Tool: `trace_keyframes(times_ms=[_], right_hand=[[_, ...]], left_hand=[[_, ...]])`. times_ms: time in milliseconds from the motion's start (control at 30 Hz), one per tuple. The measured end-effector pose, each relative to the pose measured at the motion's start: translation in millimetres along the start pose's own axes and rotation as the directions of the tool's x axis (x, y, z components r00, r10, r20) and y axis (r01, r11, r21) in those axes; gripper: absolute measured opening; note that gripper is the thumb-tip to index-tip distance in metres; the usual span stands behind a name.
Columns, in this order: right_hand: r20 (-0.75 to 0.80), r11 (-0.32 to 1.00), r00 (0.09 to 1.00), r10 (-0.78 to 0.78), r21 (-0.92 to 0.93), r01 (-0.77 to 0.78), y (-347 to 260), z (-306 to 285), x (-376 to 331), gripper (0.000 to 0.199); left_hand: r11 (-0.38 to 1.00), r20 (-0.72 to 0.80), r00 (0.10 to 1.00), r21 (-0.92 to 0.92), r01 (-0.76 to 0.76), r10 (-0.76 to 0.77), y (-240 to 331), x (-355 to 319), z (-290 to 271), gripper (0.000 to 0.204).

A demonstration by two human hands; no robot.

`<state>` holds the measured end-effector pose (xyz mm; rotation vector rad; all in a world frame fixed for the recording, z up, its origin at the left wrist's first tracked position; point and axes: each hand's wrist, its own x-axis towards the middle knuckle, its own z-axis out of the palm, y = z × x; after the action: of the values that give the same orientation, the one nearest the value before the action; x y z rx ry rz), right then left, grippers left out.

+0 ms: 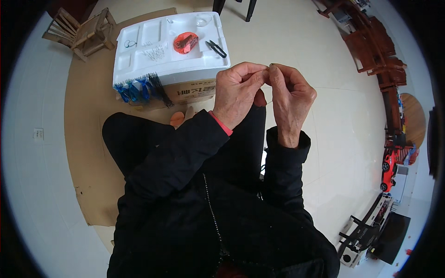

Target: Assembling small electronic or mechanical components into a plastic tray.

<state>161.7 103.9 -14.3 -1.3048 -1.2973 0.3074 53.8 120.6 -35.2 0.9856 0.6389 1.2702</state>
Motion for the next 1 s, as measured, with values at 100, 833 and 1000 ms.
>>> trace_keyframes(times_ms=[100,833,1000], right_hand=[[0.002,1.0,1.0,-0.001,0.019,0.001,0.1,-0.1,0.3,0.012],[0.08,0.867,0.936,0.344,0.357,-0.349,-7.9,2.4,3.0,0.012],[0.099,0.859,0.925,0.368,0.346,-0.379,-12.5,3.2,5.1,0.013]], left_hand=[[1.0,0.001,1.0,0.013,-0.012,0.012,-0.4,0.5,-0.4,0.019],[0.952,-0.016,0.986,0.263,-0.155,0.165,-5.3,1.9,3.4,0.013],[0.969,-0.015,0.997,0.239,-0.065,0.07,4.0,0.4,-4.1,0.016]])
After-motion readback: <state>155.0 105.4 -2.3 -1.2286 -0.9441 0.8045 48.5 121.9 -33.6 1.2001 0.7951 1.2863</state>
